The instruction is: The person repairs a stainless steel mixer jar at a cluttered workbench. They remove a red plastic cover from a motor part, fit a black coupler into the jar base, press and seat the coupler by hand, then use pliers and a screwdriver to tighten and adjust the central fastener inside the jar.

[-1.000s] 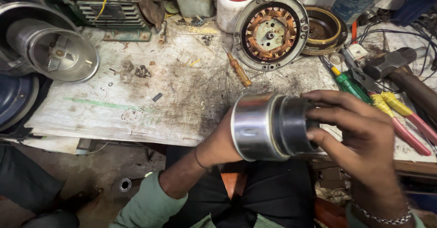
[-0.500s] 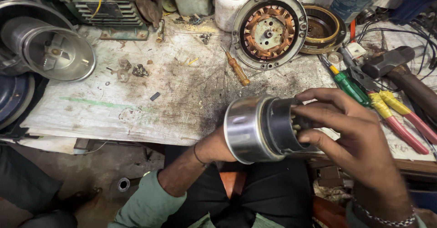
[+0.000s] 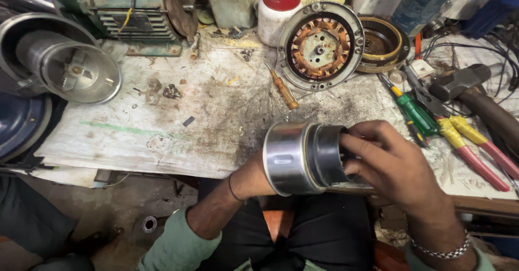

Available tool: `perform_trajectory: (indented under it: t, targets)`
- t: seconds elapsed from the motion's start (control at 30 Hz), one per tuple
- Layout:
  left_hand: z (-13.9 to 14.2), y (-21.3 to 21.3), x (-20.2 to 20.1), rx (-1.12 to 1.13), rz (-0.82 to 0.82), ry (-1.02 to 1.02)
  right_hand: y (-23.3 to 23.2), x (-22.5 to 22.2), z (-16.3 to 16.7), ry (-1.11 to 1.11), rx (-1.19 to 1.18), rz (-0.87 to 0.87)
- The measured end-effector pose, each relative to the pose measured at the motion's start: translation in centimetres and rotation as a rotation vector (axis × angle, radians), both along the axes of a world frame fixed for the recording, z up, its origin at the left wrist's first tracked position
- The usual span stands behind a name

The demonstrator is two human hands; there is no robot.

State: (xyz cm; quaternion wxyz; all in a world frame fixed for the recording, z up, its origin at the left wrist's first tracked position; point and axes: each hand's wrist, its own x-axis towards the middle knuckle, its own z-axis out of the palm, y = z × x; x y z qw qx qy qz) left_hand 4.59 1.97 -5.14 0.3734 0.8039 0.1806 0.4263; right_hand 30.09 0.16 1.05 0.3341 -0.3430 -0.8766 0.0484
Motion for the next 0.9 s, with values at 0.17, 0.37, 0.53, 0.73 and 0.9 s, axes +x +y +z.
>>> perform_trajectory:
  t: [0.17, 0.37, 0.53, 0.73, 0.9]
  targets:
    - [0.3, -0.1, -0.4, 0.219, 0.144, 0.011, 0.8, -1.2, 0.3, -0.006, 0.118, 0.101]
    - [0.8, 0.6, -0.9, -0.219, -0.094, -0.154, 2.6, -0.5, 2.0, -0.205, 0.301, 0.273]
    - [1.1, 2.0, -1.3, -0.294, -0.189, -0.125, 4.0, 0.3, 1.6, -0.239, 0.426, 0.316]
    - [0.3, 2.2, -0.9, -0.153, -0.061, -0.087, 5.3, 0.1, 0.1, -0.193, 0.387, 0.321]
    - [0.2, 2.4, -0.9, -0.037, -0.045, -0.078, 5.5, -0.1, -0.2, -0.153, 0.342, 0.316]
